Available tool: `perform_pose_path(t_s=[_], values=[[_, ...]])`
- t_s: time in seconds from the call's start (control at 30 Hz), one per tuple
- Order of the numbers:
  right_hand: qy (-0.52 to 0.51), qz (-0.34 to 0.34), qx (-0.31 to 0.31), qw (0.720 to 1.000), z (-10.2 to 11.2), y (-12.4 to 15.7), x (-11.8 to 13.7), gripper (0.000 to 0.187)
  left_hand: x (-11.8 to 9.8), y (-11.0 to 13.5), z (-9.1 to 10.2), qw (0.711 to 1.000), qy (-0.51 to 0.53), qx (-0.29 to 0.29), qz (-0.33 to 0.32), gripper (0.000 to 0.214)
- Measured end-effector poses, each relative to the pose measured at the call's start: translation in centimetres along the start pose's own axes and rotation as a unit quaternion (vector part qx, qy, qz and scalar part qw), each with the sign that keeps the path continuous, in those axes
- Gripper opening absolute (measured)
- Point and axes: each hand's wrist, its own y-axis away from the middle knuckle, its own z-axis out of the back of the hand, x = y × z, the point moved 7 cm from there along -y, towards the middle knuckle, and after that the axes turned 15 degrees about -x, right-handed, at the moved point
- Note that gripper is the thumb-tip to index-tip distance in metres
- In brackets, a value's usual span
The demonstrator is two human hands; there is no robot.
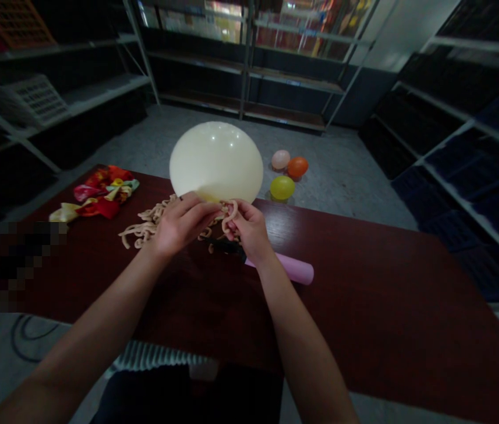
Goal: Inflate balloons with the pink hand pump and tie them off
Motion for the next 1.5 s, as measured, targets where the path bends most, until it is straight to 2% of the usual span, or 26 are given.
perform_pose_path(t_s=[0.07,0.23,0.4,0.63,0.8,0.87,0.93,1.0,1.17,1.33,1.5], values=[[-0.004,-0.001,-0.006,1.0,0.1,-0.1,0.0,0.033,0.2,-0.1,-0.1,0.999,0.032,-0.011,0.036,0.008],[0.024,0.012,-0.014,1.0,0.0,0.0,0.2,0.038,1.0,-0.4,-0.2,0.979,0.088,-0.054,0.174,0.014],[0.074,0.06,-0.011,0.995,-0.5,0.5,1.2,0.033,2.4,-0.1,-0.3,0.934,0.146,-0.102,0.311,0.018],[0.135,0.167,-0.072,0.974,-0.2,1.2,2.5,0.022,4.2,1.1,-2.2,0.846,0.287,-0.041,0.446,0.024],[0.227,0.239,-0.106,0.938,0.1,1.8,2.7,0.016,5.1,2.4,-3.0,0.794,0.316,-0.03,0.519,0.024],[0.268,0.274,-0.117,0.916,0.1,2.1,2.7,0.016,5.4,2.7,-3.2,0.791,0.306,-0.029,0.529,0.024],[0.29,0.301,-0.12,0.901,-0.1,2.5,2.7,0.016,5.6,2.6,-3.0,0.808,0.279,-0.032,0.517,0.024],[0.287,0.312,-0.12,0.898,-0.2,2.6,2.7,0.015,5.6,2.2,-2.8,0.827,0.26,-0.035,0.498,0.023],[0.274,0.295,-0.14,0.904,0.1,2.4,2.8,0.015,5.2,1.6,-2.6,0.815,0.289,-0.038,0.501,0.027],[0.252,0.237,-0.132,0.929,0.0,2.0,2.1,0.014,4.9,1.3,-2.3,0.811,0.304,-0.048,0.498,0.022],[0.19,0.184,-0.176,0.948,0.3,2.1,1.8,0.018,4.2,1.5,-2.9,0.815,0.307,-0.028,0.491,0.019]])
